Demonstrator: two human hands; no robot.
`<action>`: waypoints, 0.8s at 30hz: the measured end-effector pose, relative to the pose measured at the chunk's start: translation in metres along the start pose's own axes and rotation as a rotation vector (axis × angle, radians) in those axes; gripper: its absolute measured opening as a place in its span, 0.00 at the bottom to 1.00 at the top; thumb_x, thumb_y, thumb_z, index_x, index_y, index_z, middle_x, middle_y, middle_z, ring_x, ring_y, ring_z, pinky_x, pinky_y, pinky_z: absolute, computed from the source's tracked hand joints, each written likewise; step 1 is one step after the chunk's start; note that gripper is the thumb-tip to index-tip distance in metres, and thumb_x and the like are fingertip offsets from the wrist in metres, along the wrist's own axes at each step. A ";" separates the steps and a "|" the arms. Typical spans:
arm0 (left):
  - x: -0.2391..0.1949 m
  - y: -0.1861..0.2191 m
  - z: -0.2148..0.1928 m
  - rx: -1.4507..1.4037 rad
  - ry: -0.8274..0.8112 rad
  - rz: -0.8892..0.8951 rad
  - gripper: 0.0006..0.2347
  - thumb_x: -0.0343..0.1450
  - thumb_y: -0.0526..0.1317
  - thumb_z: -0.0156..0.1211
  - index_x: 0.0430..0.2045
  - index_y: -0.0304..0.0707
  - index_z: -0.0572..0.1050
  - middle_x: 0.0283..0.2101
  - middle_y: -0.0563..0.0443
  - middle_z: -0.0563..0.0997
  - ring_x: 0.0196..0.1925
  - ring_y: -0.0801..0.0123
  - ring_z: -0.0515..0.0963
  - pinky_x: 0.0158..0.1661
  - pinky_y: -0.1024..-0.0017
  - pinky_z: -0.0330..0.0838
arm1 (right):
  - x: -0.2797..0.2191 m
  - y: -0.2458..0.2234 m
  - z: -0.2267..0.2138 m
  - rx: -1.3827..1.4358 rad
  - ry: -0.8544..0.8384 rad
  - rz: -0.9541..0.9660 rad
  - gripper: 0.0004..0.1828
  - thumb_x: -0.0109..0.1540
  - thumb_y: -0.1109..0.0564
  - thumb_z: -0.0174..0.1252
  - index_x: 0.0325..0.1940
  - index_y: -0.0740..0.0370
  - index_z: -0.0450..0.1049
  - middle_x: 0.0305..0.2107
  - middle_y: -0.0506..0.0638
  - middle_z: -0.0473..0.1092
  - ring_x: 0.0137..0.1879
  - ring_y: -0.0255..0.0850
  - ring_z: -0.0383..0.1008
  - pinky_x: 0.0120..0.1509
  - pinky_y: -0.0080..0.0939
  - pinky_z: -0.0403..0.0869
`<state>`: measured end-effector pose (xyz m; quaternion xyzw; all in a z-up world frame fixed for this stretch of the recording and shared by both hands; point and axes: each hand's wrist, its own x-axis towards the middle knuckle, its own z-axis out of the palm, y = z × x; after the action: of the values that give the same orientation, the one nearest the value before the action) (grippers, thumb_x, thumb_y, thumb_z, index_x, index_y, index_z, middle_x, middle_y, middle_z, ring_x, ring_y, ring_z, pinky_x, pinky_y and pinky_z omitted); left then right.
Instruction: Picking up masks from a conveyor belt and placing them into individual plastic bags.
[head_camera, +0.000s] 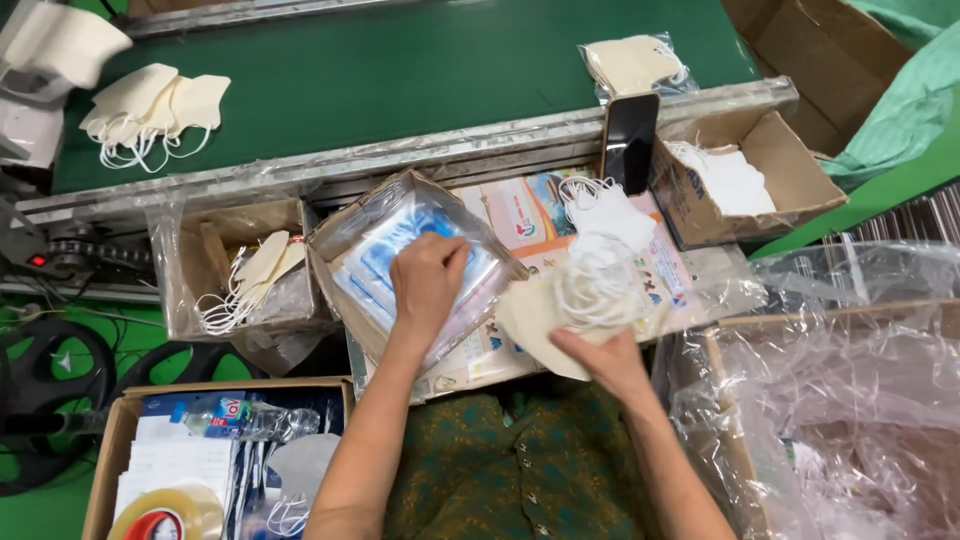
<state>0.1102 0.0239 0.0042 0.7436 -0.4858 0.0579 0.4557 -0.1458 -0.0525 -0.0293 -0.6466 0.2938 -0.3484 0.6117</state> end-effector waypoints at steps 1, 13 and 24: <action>-0.002 0.008 0.000 -0.002 -0.001 0.007 0.03 0.66 0.36 0.68 0.26 0.37 0.84 0.29 0.42 0.83 0.30 0.51 0.82 0.33 0.60 0.74 | 0.003 0.007 0.007 0.001 0.006 -0.004 0.29 0.54 0.61 0.71 0.57 0.68 0.73 0.48 0.51 0.76 0.53 0.36 0.76 0.59 0.37 0.74; -0.031 0.056 0.007 -0.382 -0.024 -0.052 0.04 0.66 0.32 0.69 0.32 0.34 0.84 0.29 0.46 0.84 0.27 0.67 0.84 0.29 0.74 0.76 | 0.018 0.039 -0.006 -0.094 0.210 -0.092 0.18 0.56 0.63 0.69 0.50 0.67 0.79 0.43 0.50 0.80 0.48 0.36 0.80 0.53 0.37 0.77; -0.033 0.050 0.027 -0.929 -0.463 -0.027 0.18 0.68 0.30 0.70 0.54 0.35 0.80 0.44 0.48 0.86 0.41 0.76 0.83 0.41 0.76 0.82 | 0.019 -0.161 0.034 -1.089 0.430 -0.964 0.20 0.44 0.55 0.64 0.40 0.52 0.76 0.42 0.65 0.69 0.49 0.64 0.67 0.51 0.55 0.68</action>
<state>0.0449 0.0206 0.0024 0.4623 -0.5388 -0.3359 0.6190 -0.1146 -0.0348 0.1321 -0.8321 0.2218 -0.5013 -0.0848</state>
